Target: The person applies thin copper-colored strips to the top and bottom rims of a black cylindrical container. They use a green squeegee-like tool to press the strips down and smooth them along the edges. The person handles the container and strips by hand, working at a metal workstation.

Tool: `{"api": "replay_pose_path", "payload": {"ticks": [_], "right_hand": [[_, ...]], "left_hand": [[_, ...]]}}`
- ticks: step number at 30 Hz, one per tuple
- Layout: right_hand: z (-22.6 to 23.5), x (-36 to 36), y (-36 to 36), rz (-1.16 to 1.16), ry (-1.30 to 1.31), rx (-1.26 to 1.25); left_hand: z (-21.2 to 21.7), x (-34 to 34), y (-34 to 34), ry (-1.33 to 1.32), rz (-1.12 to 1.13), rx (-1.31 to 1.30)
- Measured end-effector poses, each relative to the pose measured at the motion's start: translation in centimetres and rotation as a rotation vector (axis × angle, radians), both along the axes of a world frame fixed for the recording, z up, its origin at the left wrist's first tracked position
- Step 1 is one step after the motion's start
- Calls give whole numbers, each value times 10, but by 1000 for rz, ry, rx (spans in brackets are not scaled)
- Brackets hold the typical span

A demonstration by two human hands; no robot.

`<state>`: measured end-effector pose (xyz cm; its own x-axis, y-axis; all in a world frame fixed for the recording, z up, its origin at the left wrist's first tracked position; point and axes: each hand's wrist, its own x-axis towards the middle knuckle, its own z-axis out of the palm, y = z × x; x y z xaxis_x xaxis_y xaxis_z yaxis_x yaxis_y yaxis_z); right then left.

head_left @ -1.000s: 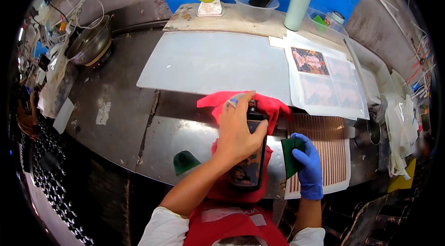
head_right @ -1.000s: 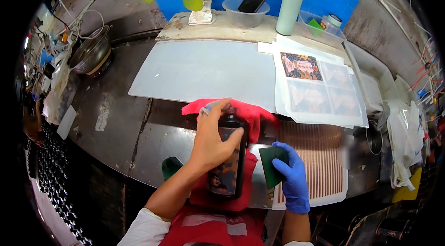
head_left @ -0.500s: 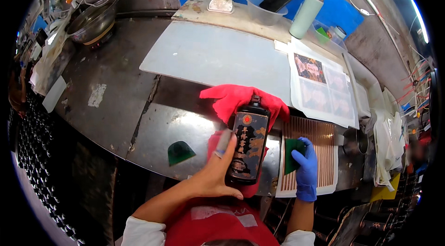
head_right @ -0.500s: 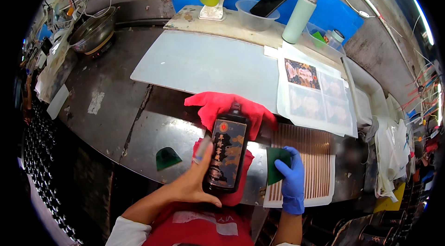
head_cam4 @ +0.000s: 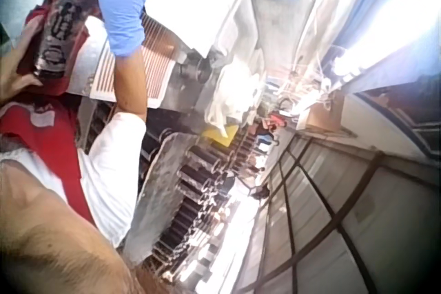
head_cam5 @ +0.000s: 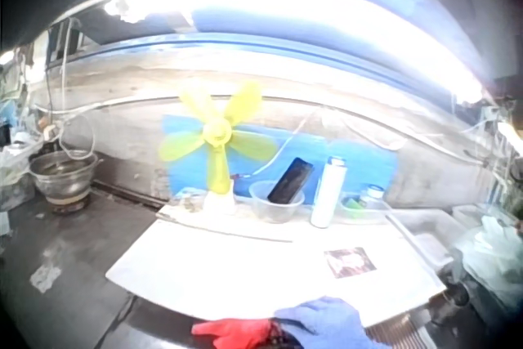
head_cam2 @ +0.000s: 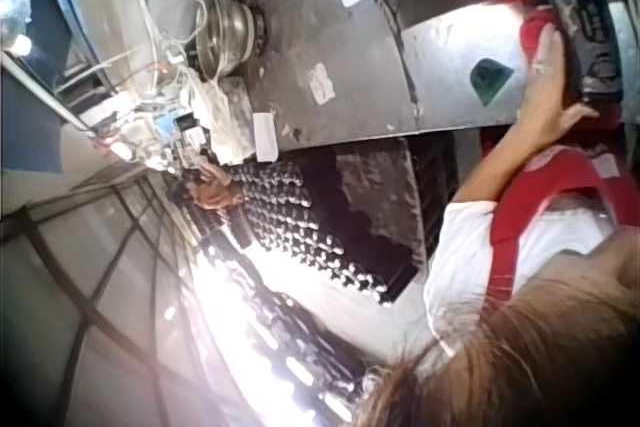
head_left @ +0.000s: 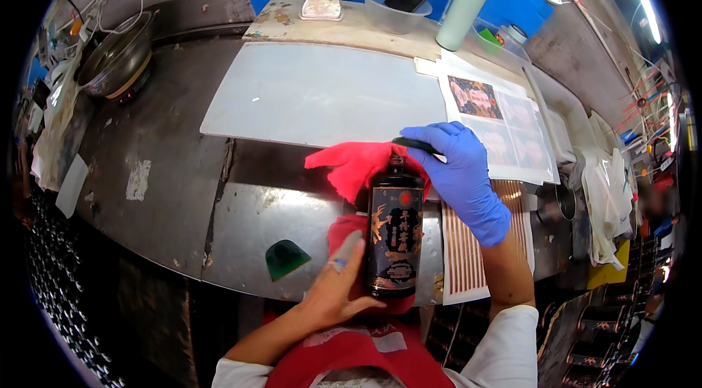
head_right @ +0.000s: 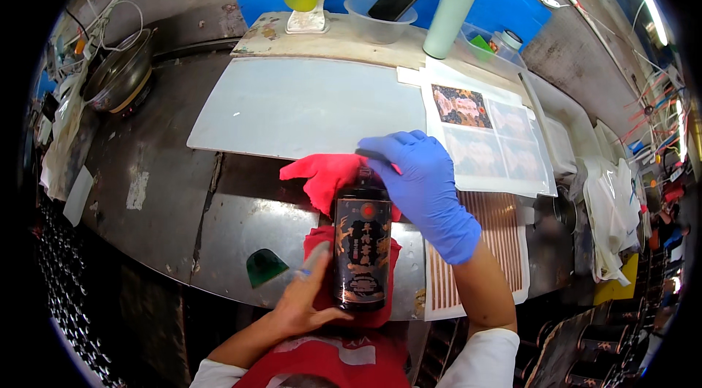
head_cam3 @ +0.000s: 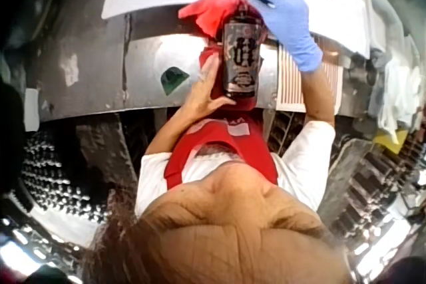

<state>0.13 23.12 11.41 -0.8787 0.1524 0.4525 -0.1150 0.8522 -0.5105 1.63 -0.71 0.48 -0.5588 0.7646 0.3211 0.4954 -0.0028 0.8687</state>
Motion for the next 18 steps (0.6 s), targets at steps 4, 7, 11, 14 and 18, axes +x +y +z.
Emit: {"api": "replay_pose_path", "payload": {"ticks": [4, 7, 11, 14, 18], "right_hand": [[-5, 47, -24, 133, 6, 510], [-32, 115, -61, 284, -136, 416], [-30, 146, -83, 265, -128, 98], [-31, 136, -76, 103, 16, 136], [-50, 164, -84, 254, -14, 96]], "left_hand": [[-16, -24, -51, 254, 376, -358], [-28, -31, -64, 316, 480, -572], [-29, -33, -66, 170, 389, -585], [-20, -38, -61, 176, 436, -576], [-30, -28, -69, 156, 452, -433]]}}
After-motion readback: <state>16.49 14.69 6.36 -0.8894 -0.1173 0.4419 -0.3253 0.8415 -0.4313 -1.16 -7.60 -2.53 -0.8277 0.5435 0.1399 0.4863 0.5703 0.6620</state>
